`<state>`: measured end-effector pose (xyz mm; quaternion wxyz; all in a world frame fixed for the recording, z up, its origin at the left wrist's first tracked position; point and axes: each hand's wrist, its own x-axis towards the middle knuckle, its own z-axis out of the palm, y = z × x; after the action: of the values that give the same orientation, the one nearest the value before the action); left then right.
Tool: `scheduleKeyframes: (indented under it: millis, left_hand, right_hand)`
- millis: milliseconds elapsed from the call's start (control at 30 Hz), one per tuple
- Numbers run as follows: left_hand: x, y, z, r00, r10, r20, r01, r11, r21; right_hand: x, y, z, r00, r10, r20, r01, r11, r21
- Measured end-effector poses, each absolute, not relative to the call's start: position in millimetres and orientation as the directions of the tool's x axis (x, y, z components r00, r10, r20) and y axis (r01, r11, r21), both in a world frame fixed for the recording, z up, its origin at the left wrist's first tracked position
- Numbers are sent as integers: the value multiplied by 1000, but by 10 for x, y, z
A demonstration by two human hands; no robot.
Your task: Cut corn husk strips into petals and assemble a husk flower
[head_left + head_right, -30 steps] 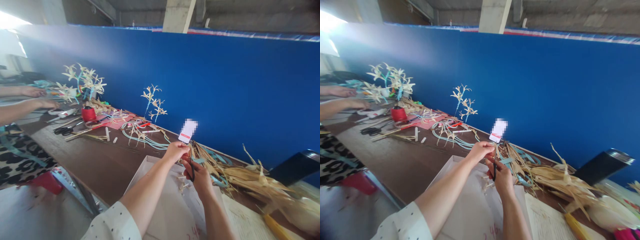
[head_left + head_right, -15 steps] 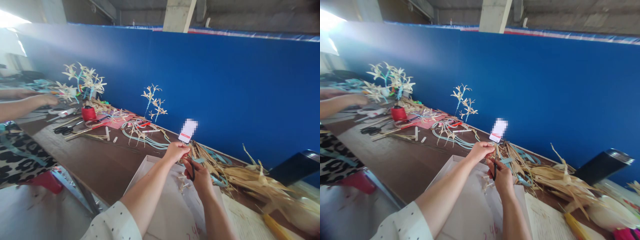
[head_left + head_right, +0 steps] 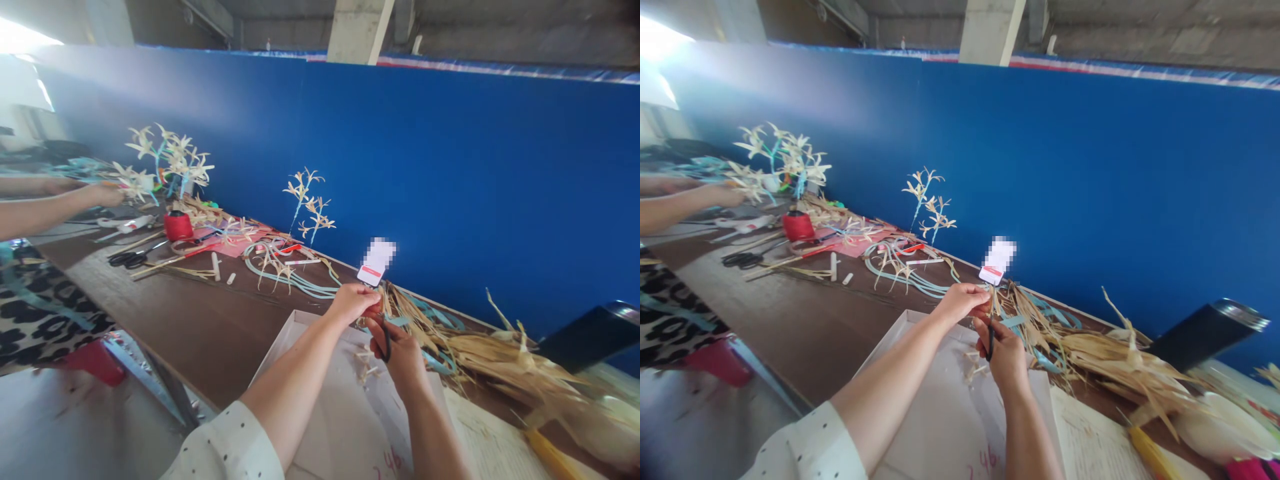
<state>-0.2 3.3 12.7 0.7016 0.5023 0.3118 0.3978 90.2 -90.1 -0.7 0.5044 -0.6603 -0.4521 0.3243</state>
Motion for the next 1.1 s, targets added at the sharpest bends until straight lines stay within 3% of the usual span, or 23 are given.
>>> scheduleKeyframes:
  millis: [233,967,1100]
  left_hand:
    - [-6,43,147,401,915,46,-276,72,958]
    - [-12,42,153,475,873,-106,-264,257,930]
    - [-40,59,155,487,866,-113,-262,268,927]
  right_hand:
    - [897,-897,-56,356,934,39,277,-66,-959]
    - [886,-899,-66,387,922,6,285,-113,-952]
    - [857,-889,-121,374,925,73,310,-50,-949]
